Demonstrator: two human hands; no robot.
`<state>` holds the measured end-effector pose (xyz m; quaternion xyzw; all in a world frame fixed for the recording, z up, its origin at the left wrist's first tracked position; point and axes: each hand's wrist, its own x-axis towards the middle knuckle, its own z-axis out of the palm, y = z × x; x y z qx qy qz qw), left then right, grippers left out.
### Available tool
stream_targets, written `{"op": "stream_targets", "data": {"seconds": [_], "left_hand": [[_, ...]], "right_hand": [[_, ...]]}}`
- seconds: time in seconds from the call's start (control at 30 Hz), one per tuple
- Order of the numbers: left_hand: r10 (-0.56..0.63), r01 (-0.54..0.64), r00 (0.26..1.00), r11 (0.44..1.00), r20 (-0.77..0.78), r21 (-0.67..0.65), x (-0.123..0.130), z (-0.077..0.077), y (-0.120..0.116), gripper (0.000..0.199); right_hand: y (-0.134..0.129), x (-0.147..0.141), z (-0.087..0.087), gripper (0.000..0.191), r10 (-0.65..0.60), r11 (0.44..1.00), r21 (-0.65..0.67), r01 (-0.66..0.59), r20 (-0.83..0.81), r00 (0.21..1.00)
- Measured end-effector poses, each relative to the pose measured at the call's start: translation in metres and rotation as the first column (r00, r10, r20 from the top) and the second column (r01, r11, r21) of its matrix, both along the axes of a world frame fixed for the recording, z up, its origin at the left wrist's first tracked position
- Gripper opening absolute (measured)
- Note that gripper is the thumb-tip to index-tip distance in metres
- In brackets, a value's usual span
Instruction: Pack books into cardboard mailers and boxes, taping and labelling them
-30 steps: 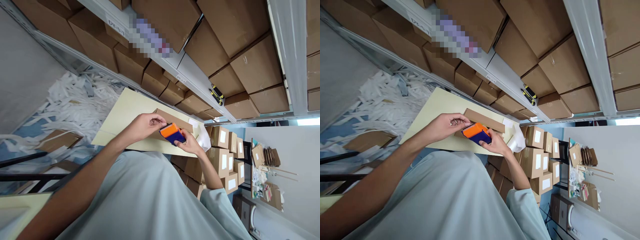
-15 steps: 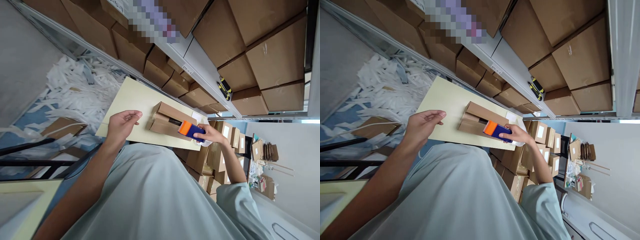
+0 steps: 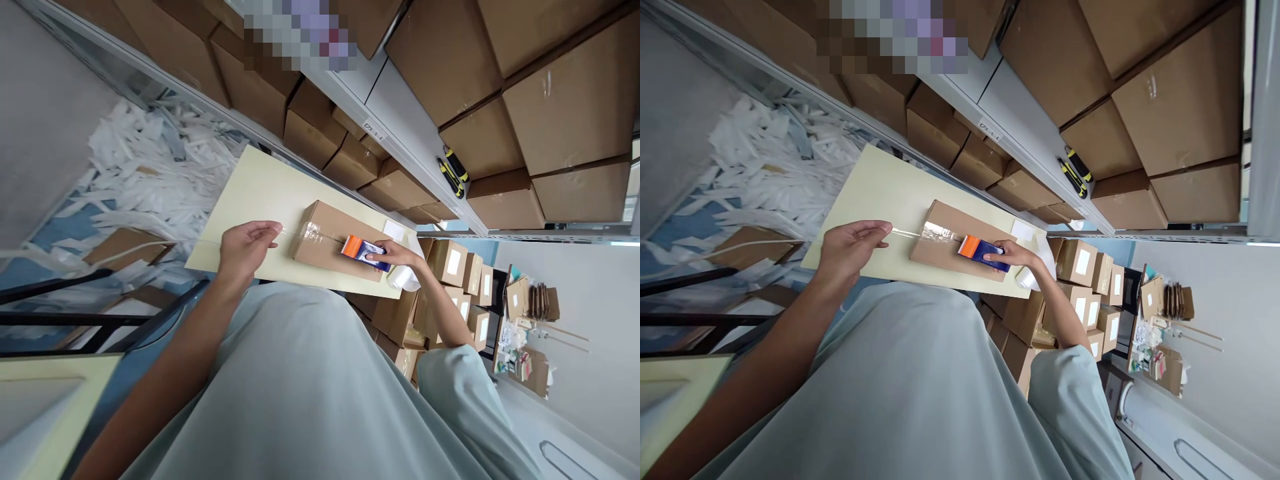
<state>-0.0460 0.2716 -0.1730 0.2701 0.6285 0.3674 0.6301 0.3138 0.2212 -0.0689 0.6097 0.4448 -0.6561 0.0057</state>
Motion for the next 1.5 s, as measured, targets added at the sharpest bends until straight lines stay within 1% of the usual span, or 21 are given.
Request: {"op": "stream_targets", "data": {"seconds": [0.07,0.13,0.23,0.33,0.43,0.53,0.6,0.67,0.73,0.8,0.87,0.93,1.0,1.1,1.17,1.23,1.3,1.4,1.5], "left_hand": [[-0.006,0.006,1.0,1.0,-0.016,0.009,0.0,-0.008,-0.001,0.022],[-0.001,0.001,1.0,1.0,-0.026,0.014,0.001,-0.016,-0.001,0.022],[0.003,-0.001,0.999,0.999,-0.046,0.039,0.005,-0.027,0.003,0.022],[-0.01,0.014,0.997,0.998,-0.07,0.056,0.008,-0.042,0.01,0.021],[-0.02,0.02,0.997,1.0,-0.074,0.004,0.013,-0.062,0.016,0.019],[-0.039,0.036,0.997,0.998,-0.062,-0.053,0.025,-0.082,0.015,0.018],[-0.074,0.069,0.996,0.995,-0.056,-0.076,0.037,-0.091,0.012,0.021],[-0.112,0.108,0.992,0.991,-0.055,-0.083,0.046,-0.097,0.007,0.028],[-0.162,0.155,0.977,0.986,-0.137,-0.059,0.049,-0.098,0.001,0.039],[-0.201,0.211,0.932,0.977,-0.302,0.002,0.047,-0.094,-0.003,0.045],[-0.179,0.246,0.88,0.964,-0.44,0.099,0.043,-0.086,-0.006,0.037],[-0.115,0.232,0.88,0.951,-0.46,0.207,0.043,-0.074,-0.009,0.03],[-0.069,0.203,0.897,0.942,-0.438,0.267,0.05,-0.061,-0.011,0.033],[-0.046,0.192,0.877,0.945,-0.478,0.263,0.069,-0.05,-0.011,0.038],[-0.056,0.213,0.848,0.947,-0.528,0.241,0.081,-0.05,-0.01,0.038],[-0.076,0.226,0.838,0.949,-0.54,0.218,0.088,-0.052,-0.009,0.032],[-0.083,0.214,0.846,0.958,-0.526,0.191,0.092,-0.056,-0.008,0.028],[-0.09,0.198,0.848,0.968,-0.523,0.153,0.092,-0.058,-0.008,0.029],[-0.087,0.209,0.829,0.965,-0.552,0.161,0.093,-0.057,-0.01,0.026]], "right_hand": [[-0.003,0.001,-0.007,0.064,-0.004,1.0,0.02,0.004,-0.016,1.0],[-0.004,0.002,-0.01,0.064,-0.011,1.0,0.027,0.012,-0.025,1.0],[-0.005,0.004,-0.012,0.066,-0.016,0.999,0.027,0.017,-0.021,1.0],[-0.003,0.004,-0.012,0.067,-0.026,0.999,0.022,0.026,-0.003,1.0],[-0.002,0.003,-0.013,0.068,-0.042,0.999,0.007,0.042,0.005,0.999],[-0.002,0.001,-0.014,0.067,-0.054,0.999,0.007,0.054,-0.027,0.998],[-0.002,0.001,-0.015,0.067,-0.06,0.998,0.01,0.06,-0.051,0.997],[-0.003,0.001,-0.016,0.066,-0.061,0.998,0.017,0.062,-0.061,0.996],[-0.006,0.001,-0.018,0.066,-0.062,0.998,0.027,0.064,-0.06,0.996],[-0.008,0.001,-0.02,0.065,-0.067,0.997,0.036,0.069,-0.06,0.996],[-0.012,0.001,-0.024,0.065,-0.071,0.996,0.049,0.074,-0.066,0.995],[-0.015,0.001,-0.028,0.066,-0.067,0.995,0.073,0.072,-0.069,0.995],[-0.017,0.001,-0.03,0.067,-0.06,0.993,0.102,0.066,-0.057,0.997],[-0.018,0.001,-0.03,0.068,-0.048,0.991,0.125,0.052,-0.036,0.998],[-0.017,0.002,-0.03,0.066,-0.039,0.992,0.121,0.043,-0.038,0.999],[-0.014,0.002,-0.032,0.064,-0.038,0.993,0.109,0.042,-0.047,0.998],[-0.011,0.001,-0.036,0.062,-0.037,0.995,0.093,0.043,-0.064,0.997],[-0.003,0.0,-0.043,0.061,-0.024,0.998,0.058,0.03,-0.114,0.993],[-0.001,0.011,-0.042,0.062,0.032,0.997,0.073,-0.023,-0.135,0.99]]}}
